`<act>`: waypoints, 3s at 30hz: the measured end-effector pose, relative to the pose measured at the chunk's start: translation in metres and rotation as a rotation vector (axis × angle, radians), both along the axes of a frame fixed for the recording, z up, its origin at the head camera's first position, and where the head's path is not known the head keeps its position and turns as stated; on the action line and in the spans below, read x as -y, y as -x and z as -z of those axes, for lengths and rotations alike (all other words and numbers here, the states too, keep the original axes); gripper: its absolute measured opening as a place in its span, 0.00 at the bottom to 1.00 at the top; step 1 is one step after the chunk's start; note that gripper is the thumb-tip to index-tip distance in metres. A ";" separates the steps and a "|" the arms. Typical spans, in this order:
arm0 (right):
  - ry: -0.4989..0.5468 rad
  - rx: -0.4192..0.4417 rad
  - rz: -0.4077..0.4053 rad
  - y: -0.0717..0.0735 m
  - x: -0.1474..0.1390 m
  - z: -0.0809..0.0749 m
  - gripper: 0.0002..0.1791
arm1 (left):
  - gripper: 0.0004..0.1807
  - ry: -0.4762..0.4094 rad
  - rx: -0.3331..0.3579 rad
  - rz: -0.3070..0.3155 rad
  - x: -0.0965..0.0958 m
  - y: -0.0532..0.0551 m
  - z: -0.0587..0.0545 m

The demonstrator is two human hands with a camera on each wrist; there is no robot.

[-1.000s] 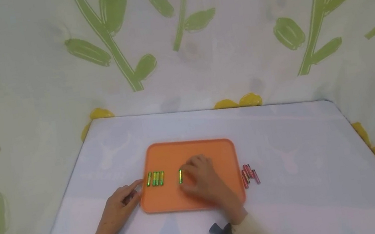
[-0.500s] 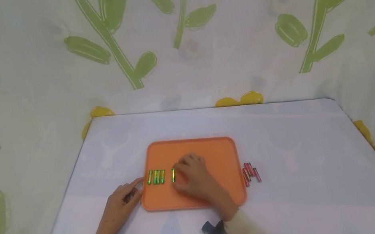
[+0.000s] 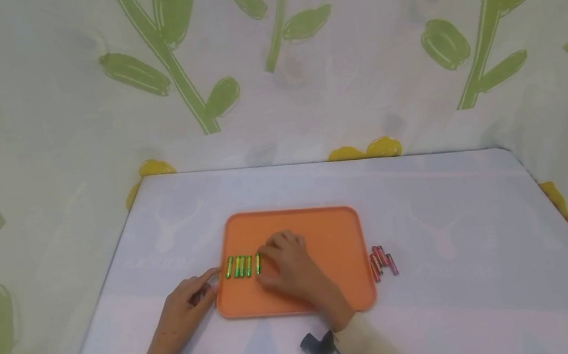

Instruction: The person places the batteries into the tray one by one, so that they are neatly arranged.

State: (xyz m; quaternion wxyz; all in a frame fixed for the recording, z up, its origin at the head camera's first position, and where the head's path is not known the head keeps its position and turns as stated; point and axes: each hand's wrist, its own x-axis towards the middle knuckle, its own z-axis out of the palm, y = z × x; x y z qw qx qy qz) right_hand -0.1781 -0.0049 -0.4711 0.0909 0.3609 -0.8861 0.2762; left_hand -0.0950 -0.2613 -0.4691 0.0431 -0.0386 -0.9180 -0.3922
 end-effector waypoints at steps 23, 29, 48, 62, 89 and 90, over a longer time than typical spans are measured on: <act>0.000 0.040 0.000 -0.002 -0.001 -0.004 0.25 | 0.22 0.006 -0.014 0.017 0.002 0.001 0.004; 0.008 0.012 0.005 -0.002 -0.012 -0.004 0.25 | 0.22 0.008 -0.021 0.015 0.004 0.001 0.007; -0.008 0.017 0.079 -0.016 -0.078 0.001 0.25 | 0.22 0.032 -0.039 0.015 0.002 0.001 0.009; 0.036 -0.062 0.097 -0.026 -0.136 0.003 0.24 | 0.21 0.033 -0.021 0.015 0.002 0.001 0.006; 0.107 -0.096 0.131 -0.031 -0.196 0.005 0.23 | 0.21 0.014 -0.017 0.023 0.001 0.001 0.004; 0.097 -0.093 0.132 -0.031 -0.197 0.005 0.23 | 0.21 0.014 -0.017 0.022 0.001 0.001 0.004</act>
